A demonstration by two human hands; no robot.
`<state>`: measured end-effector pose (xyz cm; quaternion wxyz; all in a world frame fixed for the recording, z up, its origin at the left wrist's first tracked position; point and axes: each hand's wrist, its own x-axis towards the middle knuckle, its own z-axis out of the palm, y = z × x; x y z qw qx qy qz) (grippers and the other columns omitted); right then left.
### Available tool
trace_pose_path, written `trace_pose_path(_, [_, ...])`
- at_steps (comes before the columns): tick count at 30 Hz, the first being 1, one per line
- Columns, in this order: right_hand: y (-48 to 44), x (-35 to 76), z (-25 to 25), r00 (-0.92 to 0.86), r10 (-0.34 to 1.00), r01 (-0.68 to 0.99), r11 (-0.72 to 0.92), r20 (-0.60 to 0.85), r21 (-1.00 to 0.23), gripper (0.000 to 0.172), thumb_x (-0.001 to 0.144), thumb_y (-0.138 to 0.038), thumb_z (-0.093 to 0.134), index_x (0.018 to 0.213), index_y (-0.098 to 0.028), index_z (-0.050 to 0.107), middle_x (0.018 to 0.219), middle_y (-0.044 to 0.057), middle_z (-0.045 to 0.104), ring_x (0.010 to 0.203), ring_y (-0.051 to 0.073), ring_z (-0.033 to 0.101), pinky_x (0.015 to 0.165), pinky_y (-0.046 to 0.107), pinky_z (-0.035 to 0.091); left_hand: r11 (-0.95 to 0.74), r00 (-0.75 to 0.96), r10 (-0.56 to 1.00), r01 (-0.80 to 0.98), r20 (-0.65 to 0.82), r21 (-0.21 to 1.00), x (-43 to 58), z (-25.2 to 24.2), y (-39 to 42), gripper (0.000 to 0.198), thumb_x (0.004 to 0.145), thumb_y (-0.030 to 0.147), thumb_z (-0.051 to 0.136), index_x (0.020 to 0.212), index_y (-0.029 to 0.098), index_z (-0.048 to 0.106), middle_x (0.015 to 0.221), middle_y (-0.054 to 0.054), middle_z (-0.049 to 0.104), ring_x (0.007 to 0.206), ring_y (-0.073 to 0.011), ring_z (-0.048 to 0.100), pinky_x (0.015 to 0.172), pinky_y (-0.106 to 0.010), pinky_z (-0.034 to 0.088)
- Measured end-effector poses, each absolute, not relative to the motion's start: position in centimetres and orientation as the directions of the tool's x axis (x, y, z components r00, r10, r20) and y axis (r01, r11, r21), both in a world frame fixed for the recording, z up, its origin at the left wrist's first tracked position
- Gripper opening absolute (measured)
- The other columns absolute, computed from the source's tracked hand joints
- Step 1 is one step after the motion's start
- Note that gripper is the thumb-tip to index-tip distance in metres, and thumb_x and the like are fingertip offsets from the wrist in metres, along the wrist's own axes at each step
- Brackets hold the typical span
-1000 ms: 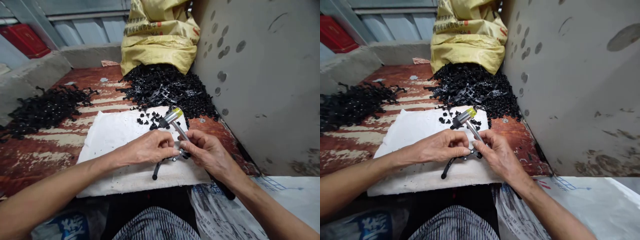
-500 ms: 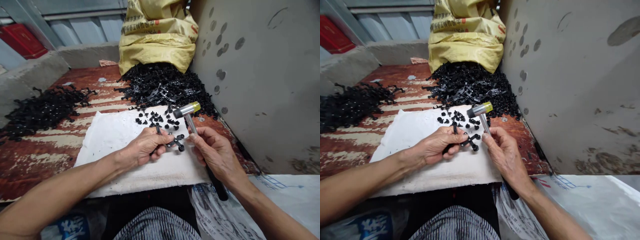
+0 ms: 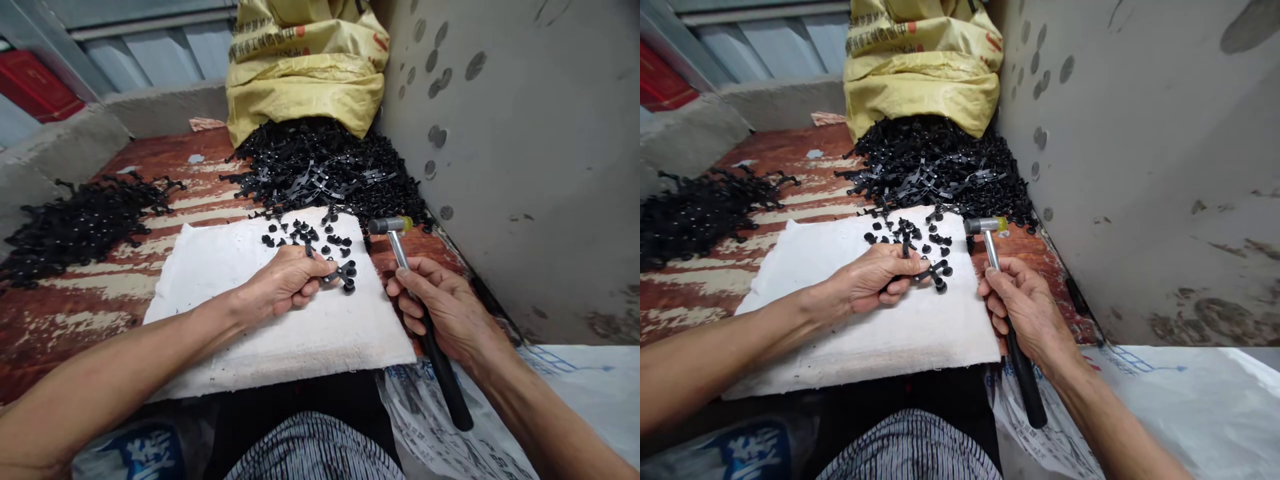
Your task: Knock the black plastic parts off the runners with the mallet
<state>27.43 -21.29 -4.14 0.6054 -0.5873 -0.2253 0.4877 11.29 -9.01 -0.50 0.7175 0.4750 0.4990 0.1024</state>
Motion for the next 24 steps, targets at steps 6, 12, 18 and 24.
trace_pose_path(6, [-21.3, 27.46, -4.17, 0.415, 0.857, -0.337, -0.167, -0.306, -0.927, 0.032, 0.066, -0.04, 0.079, 0.079, -0.019, 0.057, 0.061, -0.006, 0.059, 0.036, 0.002, 0.033, 0.027, 0.014, 0.027, 0.525, 0.494, 0.617, 0.322, -0.612, 0.788, 11.41, -0.58, -8.87, 0.023, 0.085, 0.01, 0.062, 0.064, 0.012, 0.052, 0.057, -0.003, 0.062, 0.031, 0.002, 0.031, 0.031, -0.013, 0.017])
trace_pose_path(12, [-21.27, 27.48, -4.02, 0.405, 0.863, -0.333, -0.169, -0.302, -0.928, 0.033, 0.066, -0.04, 0.079, 0.082, -0.02, 0.057, 0.061, -0.006, 0.058, 0.037, 0.003, 0.033, 0.028, 0.014, 0.027, 0.516, 0.489, 0.62, 0.335, -0.614, 0.788, 11.52, -0.43, -8.8, 0.02, 0.084, 0.007, 0.062, 0.066, 0.011, 0.055, 0.06, -0.006, 0.065, 0.031, 0.0018, 0.031, 0.03, -0.014, 0.017])
trace_pose_path(18, [-21.3, 27.6, -4.33, 0.401, 0.865, -0.331, -0.17, -0.302, -0.928, 0.03, 0.07, -0.039, 0.077, 0.083, -0.02, 0.058, 0.061, -0.006, 0.058, 0.036, 0.003, 0.033, 0.027, 0.015, 0.026, 0.515, 0.488, 0.616, 0.345, -0.618, 0.785, 11.69, -0.36, -8.85, 0.02, 0.084, 0.008, 0.062, 0.064, 0.011, 0.056, 0.06, -0.007, 0.067, 0.03, 0.0015, 0.031, 0.029, -0.014, 0.016])
trace_pose_path(24, [-21.24, 27.51, -4.28, 0.404, 0.863, -0.328, -0.171, -0.302, -0.929, 0.031, 0.069, -0.04, 0.077, 0.081, -0.019, 0.058, 0.06, -0.006, 0.059, 0.035, 0.003, 0.032, 0.027, 0.015, 0.026, 0.487, 0.481, 0.625, 0.375, -0.615, 0.789, 11.77, -0.26, -8.96, 0.021, 0.084, 0.008, 0.06, 0.065, 0.012, 0.053, 0.06, -0.005, 0.066, 0.03, 0.0012, 0.031, 0.031, -0.015, 0.015])
